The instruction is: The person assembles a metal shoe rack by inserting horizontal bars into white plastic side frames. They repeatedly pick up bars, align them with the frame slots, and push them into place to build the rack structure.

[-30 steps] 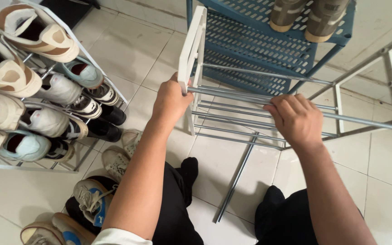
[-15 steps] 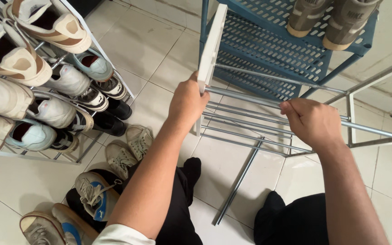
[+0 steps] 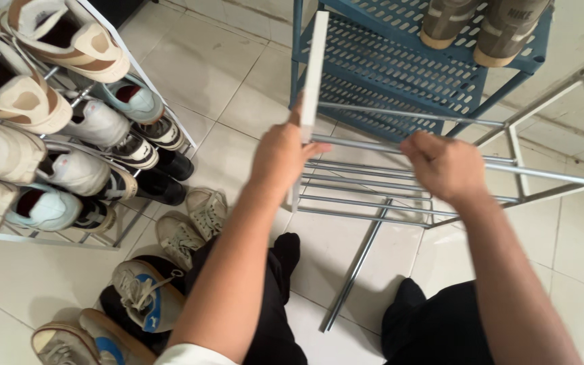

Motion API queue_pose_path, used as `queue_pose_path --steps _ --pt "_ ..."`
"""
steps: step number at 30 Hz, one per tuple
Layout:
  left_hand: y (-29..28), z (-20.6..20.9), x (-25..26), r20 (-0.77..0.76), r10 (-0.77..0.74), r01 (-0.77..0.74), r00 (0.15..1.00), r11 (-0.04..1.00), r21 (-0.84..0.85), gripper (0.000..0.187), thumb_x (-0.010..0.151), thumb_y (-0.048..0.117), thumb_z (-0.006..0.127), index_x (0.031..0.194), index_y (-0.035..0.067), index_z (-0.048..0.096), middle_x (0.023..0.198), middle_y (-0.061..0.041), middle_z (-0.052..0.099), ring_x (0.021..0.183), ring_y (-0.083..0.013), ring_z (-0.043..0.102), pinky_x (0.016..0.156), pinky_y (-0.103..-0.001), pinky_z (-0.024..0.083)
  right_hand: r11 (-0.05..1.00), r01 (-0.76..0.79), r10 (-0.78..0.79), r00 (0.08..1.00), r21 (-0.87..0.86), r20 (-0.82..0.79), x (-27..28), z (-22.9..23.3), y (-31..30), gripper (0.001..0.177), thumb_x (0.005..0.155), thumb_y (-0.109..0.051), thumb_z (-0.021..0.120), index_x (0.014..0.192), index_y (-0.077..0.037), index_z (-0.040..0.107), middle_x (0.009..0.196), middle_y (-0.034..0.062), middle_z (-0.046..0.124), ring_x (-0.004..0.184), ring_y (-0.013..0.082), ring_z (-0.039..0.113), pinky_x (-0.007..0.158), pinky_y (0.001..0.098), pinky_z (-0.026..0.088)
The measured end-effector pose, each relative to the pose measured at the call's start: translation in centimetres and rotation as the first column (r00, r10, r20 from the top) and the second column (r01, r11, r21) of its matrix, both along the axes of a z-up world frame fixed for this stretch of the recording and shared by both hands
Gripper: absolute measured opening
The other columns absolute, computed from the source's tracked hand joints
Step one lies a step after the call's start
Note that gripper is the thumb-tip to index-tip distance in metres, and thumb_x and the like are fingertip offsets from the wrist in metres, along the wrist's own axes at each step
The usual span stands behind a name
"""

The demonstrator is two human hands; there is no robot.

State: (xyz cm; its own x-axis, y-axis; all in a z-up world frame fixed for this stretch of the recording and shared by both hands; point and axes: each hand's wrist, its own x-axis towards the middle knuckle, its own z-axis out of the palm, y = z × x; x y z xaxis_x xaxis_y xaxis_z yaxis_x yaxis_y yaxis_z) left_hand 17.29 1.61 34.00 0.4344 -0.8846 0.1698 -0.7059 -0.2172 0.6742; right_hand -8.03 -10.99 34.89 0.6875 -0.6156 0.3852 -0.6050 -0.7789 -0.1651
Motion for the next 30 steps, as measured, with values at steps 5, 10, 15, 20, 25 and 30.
queue_pose_path --steps 5,10,15,20,25,30 --pt "0.0 -0.4 -1.7 0.065 0.028 -0.030 0.998 0.999 0.029 0.098 0.081 0.039 0.082 0.157 0.008 0.027 0.082 -0.018 0.074 0.075 -0.0362 0.075 0.062 -0.045 0.059 0.962 0.098 -0.070 0.990 0.254 -0.120 -0.5 1.1 -0.8 0.033 0.104 -0.038 0.062 0.089 -0.009 0.069 0.063 0.0108 0.066 0.061 0.0294 0.066 0.059 0.0437 0.052" --pt "0.1 0.1 -0.8 0.026 0.094 -0.096 0.995 0.994 0.056 0.058 0.084 0.031 0.080 0.129 0.005 0.054 0.084 -0.017 0.075 0.079 -0.0376 0.074 0.069 -0.048 0.058 0.978 -0.180 0.188 0.980 -0.107 0.069 0.0 1.6 0.4 0.029 0.098 -0.038 0.068 0.094 -0.010 0.071 0.085 0.0060 0.072 0.074 0.0243 0.070 0.064 0.0383 0.055" --pt "0.5 0.8 -0.3 -0.096 0.079 -0.075 0.992 0.996 0.045 0.037 0.082 0.027 0.081 0.106 0.002 0.066 0.085 -0.017 0.076 0.082 -0.0347 0.076 0.073 -0.045 0.060 0.993 -0.062 0.041 0.979 -0.100 -0.199 1.0 2.8 0.6 0.031 0.100 -0.041 0.067 0.098 -0.012 0.077 0.088 0.0062 0.076 0.076 0.0261 0.071 0.064 0.0397 0.055" --pt "0.7 1.6 -0.2 -0.182 -0.003 0.020 0.983 0.995 0.095 0.037 0.081 0.026 0.080 0.105 0.002 0.064 0.084 -0.016 0.077 0.081 -0.0309 0.078 0.072 -0.042 0.062 0.892 0.156 -0.029 0.956 0.424 -0.292 2.1 4.3 -0.7 0.035 0.102 -0.042 0.059 0.096 -0.014 0.079 0.081 0.0107 0.077 0.075 0.0262 0.072 0.071 0.0432 0.055" --pt "0.7 1.9 0.1 -0.087 0.059 -0.055 0.994 0.997 0.056 0.029 0.081 0.022 0.078 0.103 0.006 0.069 0.085 -0.013 0.077 0.083 -0.0310 0.076 0.075 -0.041 0.060 0.949 0.038 0.029 0.978 0.313 -0.208 2.4 4.5 0.4 0.028 0.098 -0.036 0.064 0.099 -0.011 0.075 0.084 0.0106 0.077 0.076 0.0262 0.073 0.070 0.0406 0.057" --pt "0.2 2.0 0.3 -0.002 0.128 -0.126 0.992 0.981 0.149 0.028 0.079 0.028 0.079 0.097 0.008 0.071 0.083 -0.013 0.077 0.083 -0.0316 0.075 0.076 -0.043 0.059 0.923 -0.358 0.363 0.932 -0.145 0.013 3.9 3.1 1.9 0.015 0.095 -0.022 0.071 0.102 -0.008 0.070 0.101 0.0080 0.074 0.094 0.0271 0.072 0.075 0.0392 0.058"
